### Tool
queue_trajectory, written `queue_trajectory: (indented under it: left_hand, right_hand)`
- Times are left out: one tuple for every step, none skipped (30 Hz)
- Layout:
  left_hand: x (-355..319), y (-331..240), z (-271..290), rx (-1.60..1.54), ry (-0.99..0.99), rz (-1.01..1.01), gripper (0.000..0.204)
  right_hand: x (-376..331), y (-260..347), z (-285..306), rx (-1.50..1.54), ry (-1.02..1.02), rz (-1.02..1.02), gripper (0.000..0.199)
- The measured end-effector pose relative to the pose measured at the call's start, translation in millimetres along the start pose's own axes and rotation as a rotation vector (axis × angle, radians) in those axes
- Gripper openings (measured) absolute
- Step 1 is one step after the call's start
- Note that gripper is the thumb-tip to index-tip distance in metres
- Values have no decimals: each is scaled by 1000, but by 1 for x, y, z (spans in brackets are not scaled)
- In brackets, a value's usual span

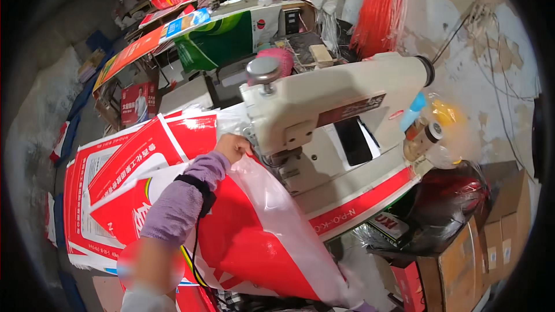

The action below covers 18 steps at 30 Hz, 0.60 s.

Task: Sewing and finishing the edges of plastic/woven sacks using an industrial sewing machine.

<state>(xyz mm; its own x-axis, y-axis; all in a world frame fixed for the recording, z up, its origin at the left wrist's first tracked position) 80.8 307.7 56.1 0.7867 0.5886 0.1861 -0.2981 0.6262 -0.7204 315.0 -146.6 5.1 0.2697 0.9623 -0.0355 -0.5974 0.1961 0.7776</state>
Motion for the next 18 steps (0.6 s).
queue_trajectory:
  left_hand:
    - [8, -7, -8, 70, -55, -20, 32]
    - [13, -13, -17, 132, -113, -41, 34]
    - [15, -18, -26, 226, -207, -93, 34]
    - [13, -19, -34, 229, -193, -100, 34]
    - [6, -25, -37, 272, -183, -209, 36]
    - [4, -28, -39, 313, -172, -318, 37]
    - [11, -45, -40, 459, -51, -311, 40]
    - [11, -47, -36, 453, -30, -318, 40]
    - [12, -45, -39, 439, 104, -301, 41]
    - [11, -43, -36, 445, 234, -272, 43]
    - [10, -43, -38, 434, 275, -286, 38]
    - [1, -21, -31, 462, 285, -272, 38]
    - [-9, 27, -7, 326, 66, -44, 33]
    - [-20, 60, 10, 175, -154, 177, 29]
    - [26, -8, -28, 661, -85, 16, 22]
    - [26, -61, -29, 673, -77, 28, 22]
    - [32, -94, -44, 678, 80, 177, 22]
    - [29, -116, -54, 683, 233, 332, 23]
  right_hand:
    - [-15, -12, 11, -231, 216, -1, 43]
    - [-17, -22, 16, -229, 206, -17, 43]
    - [-14, -31, 8, -355, 258, 86, 38]
    - [-9, -41, -3, -474, 308, 194, 34]
    - [3, -44, -7, -274, 206, 260, 33]
    - [6, -53, -10, -266, 199, 256, 33]
    - [3, -65, -12, -229, 219, 194, 32]
    - [-1, -68, -14, -185, 242, 134, 32]
    - [-21, -102, -36, 220, 783, -518, 30]
    - [-28, -86, -32, 239, 787, -513, 30]
    - [-37, -59, -17, 609, 659, -588, 28]
    - [-39, -42, -11, 982, 530, -640, 27]
    - [-36, -53, -36, 1006, 551, -624, 27]
    - [-19, -69, -58, 435, 396, -156, 29]
    - [-29, -83, -52, -211, 199, 222, 39]
    - [8, -27, -33, -154, 196, 184, 46]
    - [21, -7, -36, -128, 187, 177, 45]
    - [33, 9, -39, -100, 183, 181, 45]
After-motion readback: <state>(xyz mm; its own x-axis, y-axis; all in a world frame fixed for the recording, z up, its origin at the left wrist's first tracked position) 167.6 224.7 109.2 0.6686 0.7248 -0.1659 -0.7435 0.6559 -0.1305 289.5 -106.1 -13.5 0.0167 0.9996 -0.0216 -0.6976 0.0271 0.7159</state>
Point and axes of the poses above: each hand's wrist, its own x-axis towards the middle knuckle, its own z-axis out of the back of the hand, y = z × x, the point moved 6 cm from there along x, towards the middle knuckle, and after that the axes turned 10 degrees about -x, right-handed, at the moved point
